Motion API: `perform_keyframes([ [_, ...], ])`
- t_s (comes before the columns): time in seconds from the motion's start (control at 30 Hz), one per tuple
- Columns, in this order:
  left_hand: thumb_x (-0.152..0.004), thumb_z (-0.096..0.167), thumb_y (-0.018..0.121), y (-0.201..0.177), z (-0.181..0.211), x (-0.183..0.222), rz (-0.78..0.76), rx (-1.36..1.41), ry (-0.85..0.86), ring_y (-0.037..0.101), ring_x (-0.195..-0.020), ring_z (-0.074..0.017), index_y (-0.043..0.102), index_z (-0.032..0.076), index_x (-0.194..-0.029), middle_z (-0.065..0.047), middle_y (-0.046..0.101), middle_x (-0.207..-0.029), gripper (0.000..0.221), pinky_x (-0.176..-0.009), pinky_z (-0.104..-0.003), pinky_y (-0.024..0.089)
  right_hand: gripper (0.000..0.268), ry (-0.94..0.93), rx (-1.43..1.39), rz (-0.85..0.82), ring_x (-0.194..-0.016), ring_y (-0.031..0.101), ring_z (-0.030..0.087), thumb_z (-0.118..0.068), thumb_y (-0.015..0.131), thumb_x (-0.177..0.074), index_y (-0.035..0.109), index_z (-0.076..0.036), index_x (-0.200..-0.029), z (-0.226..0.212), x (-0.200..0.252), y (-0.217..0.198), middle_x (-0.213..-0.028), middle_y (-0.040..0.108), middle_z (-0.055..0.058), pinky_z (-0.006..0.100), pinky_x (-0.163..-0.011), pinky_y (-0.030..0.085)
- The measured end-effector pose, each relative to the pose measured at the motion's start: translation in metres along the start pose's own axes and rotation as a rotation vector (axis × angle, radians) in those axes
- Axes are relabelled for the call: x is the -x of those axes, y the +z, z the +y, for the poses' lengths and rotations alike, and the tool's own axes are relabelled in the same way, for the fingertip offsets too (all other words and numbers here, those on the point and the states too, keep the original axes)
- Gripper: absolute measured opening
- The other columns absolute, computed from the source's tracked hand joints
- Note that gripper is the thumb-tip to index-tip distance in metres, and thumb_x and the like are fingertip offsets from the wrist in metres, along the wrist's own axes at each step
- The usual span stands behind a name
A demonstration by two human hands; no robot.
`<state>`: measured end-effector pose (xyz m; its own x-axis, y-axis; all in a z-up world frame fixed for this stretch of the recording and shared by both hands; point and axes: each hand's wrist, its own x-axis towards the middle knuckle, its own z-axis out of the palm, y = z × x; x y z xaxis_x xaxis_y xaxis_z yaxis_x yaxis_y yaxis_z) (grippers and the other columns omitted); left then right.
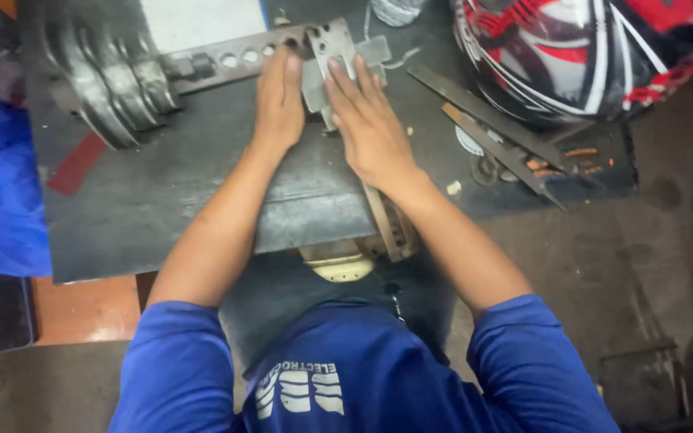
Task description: Sanding a metal component and using a metal gauge to check its surface or dimensions on a workbench.
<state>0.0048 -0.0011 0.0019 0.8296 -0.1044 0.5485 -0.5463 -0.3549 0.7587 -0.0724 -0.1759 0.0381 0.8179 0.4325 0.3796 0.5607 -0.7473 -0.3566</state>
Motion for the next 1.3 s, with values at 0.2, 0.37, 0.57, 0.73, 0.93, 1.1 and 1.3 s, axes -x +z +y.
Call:
perform_keyframes([
  [0.2,-0.107,0.051,0.012,-0.004,0.006,0.003,-0.021,0.241,-0.075,0.048,-0.081,-0.0228,0.044,0.009,-0.089,-0.007,0.048,-0.084,0.056,-0.076,-0.037,0.037,0.045,0.023,0.071,0.017,-0.154,0.02,0.041,-0.009,0.04,-0.113,0.03,-0.005,-0.157,0.02,-0.074,0.021,-0.164,0.032,0.011,0.059,-0.129,0.016],
  [0.37,-0.105,0.052,0.011,-0.011,0.008,-0.002,-0.074,0.247,-0.117,0.051,-0.082,-0.0246,0.048,0.009,-0.091,-0.008,0.052,-0.085,0.059,-0.076,-0.037,0.037,0.042,0.045,0.052,0.044,-0.149,0.024,0.044,-0.012,0.039,-0.113,0.035,0.002,-0.152,0.018,-0.087,0.009,-0.158,0.034,0.021,0.057,-0.127,0.018],
  [0.57,-0.109,0.038,0.016,0.006,-0.013,0.004,-0.035,0.179,-0.051,0.052,-0.087,-0.0301,0.049,0.008,-0.093,-0.012,0.055,-0.091,0.048,-0.082,-0.042,0.039,0.052,0.041,0.114,-0.034,-0.155,0.013,0.046,-0.01,0.038,-0.112,0.02,-0.006,-0.16,0.001,0.001,0.009,-0.166,0.022,0.017,0.066,-0.128,0.017],
  [0.73,-0.107,0.043,0.015,-0.011,0.007,0.004,-0.08,0.195,-0.131,0.051,-0.092,-0.0287,0.048,0.006,-0.094,-0.012,0.051,-0.093,0.051,-0.09,-0.041,0.037,0.021,0.057,0.09,0.056,-0.113,0.033,0.045,-0.013,0.038,-0.104,0.04,-0.004,-0.123,0.04,-0.104,0.021,-0.124,0.042,0.019,0.055,-0.094,0.025],
  [0.93,-0.106,0.048,0.018,0.001,-0.014,0.012,-0.177,0.168,-0.298,0.037,-0.136,-0.0349,0.036,-0.003,-0.133,-0.023,0.042,-0.138,0.061,-0.116,-0.043,0.023,0.043,0.022,0.078,-0.012,-0.147,0.027,0.045,-0.015,0.036,-0.112,0.033,0.001,-0.152,0.0,-0.054,0.0,-0.156,0.035,0.023,0.057,-0.124,0.026],
  [1.1,-0.107,0.045,0.021,0.001,-0.009,0.009,-0.157,0.179,-0.267,0.037,-0.142,-0.0377,0.042,-0.006,-0.139,-0.027,0.044,-0.147,0.064,-0.119,-0.045,0.022,0.045,0.073,0.071,-0.05,-0.153,0.017,0.036,-0.022,0.031,-0.115,0.032,-0.002,-0.155,0.008,-0.086,0.0,-0.162,0.028,0.016,0.054,-0.13,0.021],
  [1.3,-0.105,0.052,0.016,-0.001,-0.022,0.014,-0.192,0.196,-0.352,0.017,-0.153,-0.034,0.022,-0.009,-0.152,-0.028,0.021,-0.161,0.078,-0.126,-0.041,0.008,0.022,-0.075,0.037,0.137,-0.101,0.056,0.048,-0.012,0.046,-0.104,0.059,0.002,-0.114,0.011,-0.097,0.003,-0.113,0.063,0.027,0.05,-0.085,0.044],
])
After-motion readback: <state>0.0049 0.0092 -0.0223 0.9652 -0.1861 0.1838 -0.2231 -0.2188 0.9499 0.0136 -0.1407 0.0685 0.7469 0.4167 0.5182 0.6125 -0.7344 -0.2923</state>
